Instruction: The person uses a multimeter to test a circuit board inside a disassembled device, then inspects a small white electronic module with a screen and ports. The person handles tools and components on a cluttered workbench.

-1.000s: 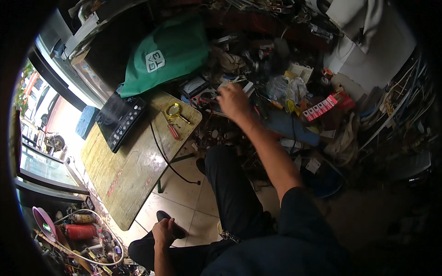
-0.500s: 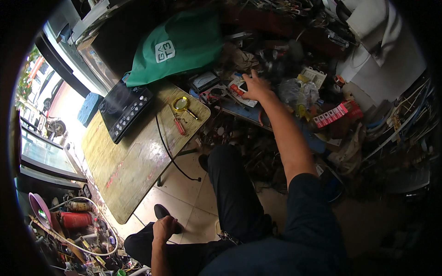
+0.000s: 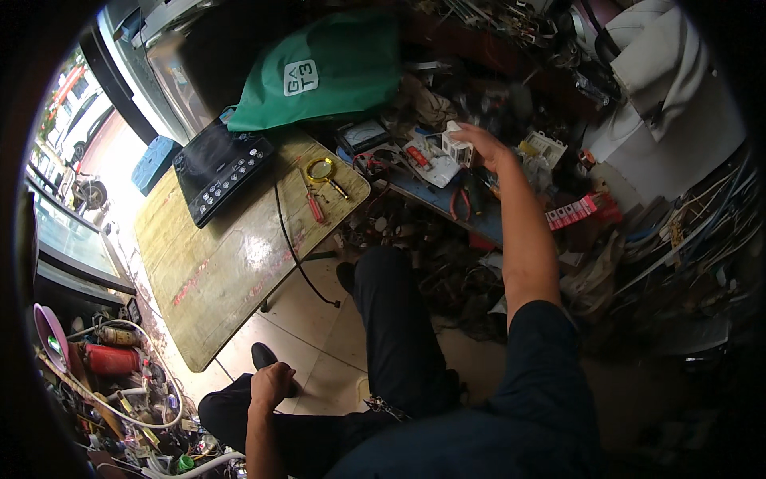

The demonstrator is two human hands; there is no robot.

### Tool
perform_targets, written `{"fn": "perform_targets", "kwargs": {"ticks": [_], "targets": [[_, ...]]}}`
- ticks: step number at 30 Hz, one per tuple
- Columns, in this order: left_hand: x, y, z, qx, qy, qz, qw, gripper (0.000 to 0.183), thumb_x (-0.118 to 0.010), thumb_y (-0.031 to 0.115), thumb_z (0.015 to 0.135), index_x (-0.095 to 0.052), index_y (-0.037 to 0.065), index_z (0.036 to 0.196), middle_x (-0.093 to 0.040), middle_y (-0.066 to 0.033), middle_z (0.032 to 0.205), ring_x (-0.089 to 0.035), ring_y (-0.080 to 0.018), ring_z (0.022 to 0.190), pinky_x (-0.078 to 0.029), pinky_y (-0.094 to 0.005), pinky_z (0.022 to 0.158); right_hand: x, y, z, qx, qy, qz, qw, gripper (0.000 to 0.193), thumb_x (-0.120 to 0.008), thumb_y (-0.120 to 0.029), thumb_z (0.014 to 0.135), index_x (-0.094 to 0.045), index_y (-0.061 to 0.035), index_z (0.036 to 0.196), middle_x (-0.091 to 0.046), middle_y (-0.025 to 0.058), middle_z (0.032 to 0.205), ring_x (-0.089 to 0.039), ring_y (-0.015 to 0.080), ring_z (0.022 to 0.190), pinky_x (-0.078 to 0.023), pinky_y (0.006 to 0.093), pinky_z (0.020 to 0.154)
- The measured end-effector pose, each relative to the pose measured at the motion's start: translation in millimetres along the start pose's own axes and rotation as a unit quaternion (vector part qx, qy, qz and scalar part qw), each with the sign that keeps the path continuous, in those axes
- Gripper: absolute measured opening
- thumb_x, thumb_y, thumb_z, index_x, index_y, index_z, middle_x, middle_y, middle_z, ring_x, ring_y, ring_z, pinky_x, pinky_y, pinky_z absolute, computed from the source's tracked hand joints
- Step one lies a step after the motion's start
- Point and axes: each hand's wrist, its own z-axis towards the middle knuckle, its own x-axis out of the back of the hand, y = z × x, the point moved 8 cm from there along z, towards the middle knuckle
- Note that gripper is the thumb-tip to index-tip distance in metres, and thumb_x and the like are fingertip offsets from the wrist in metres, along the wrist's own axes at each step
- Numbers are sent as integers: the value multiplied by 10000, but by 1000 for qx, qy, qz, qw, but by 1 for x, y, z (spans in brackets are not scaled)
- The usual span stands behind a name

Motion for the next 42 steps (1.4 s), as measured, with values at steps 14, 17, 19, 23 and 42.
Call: {"fn": "perform_targets", "kwargs": {"ticks": [14, 17, 19, 23, 42], "targets": [[53, 18, 27, -121, 143, -232, 954, 153, -663, 197, 979, -731, 73, 1037, -762, -137, 880, -737, -341, 788, -570, -415, 690, -150, -54, -106, 86, -196, 445, 870, 714, -571, -566, 997, -485, -70, 1503, -631, 216, 1353, -696, 441, 1059, -609, 522, 840], [108, 43, 46, -167, 180, -247, 938, 164, -727, 202, 954, -728, 60, 1036, -747, -144, 863, -720, -324, 731, -550, -399, 654, -241, -54, -133, 53, -288, 462, 837, 768, -580, -598, 987, -453, -69, 1530, -575, 234, 1436, -693, 449, 1072, -614, 540, 862], [140, 47, 56, -168, 203, -323, 909, 204, -761, 173, 930, -718, 51, 1088, -756, -127, 915, -734, -276, 763, -569, -378, 680, -307, -59, -153, 17, -358, 481, 800, 789, -581, -606, 983, -431, -71, 1543, -564, 234, 1452, -687, 466, 1095, -616, 543, 860], [178, 26, 69, -193, 300, -424, 832, 617, -831, 191, 871, -573, 65, 1417, -666, -152, 1347, -701, -267, 1114, -587, -375, 877, -430, -69, -190, -61, -457, 495, 736, 780, -513, -630, 1007, -409, -77, 1548, -560, 224, 1452, -672, 479, 1139, -591, 561, 917], [173, -41, 103, -151, 326, -515, 778, 839, -875, 253, 834, -462, -42, 1502, -562, -251, 1449, -709, -273, 1009, -596, -343, 823, -554, -61, -174, -132, -439, 469, 755, 806, -338, -688, 1022, -407, -74, 1539, -636, 219, 1338, -708, 416, 1098, -603, 554, 926]]}}
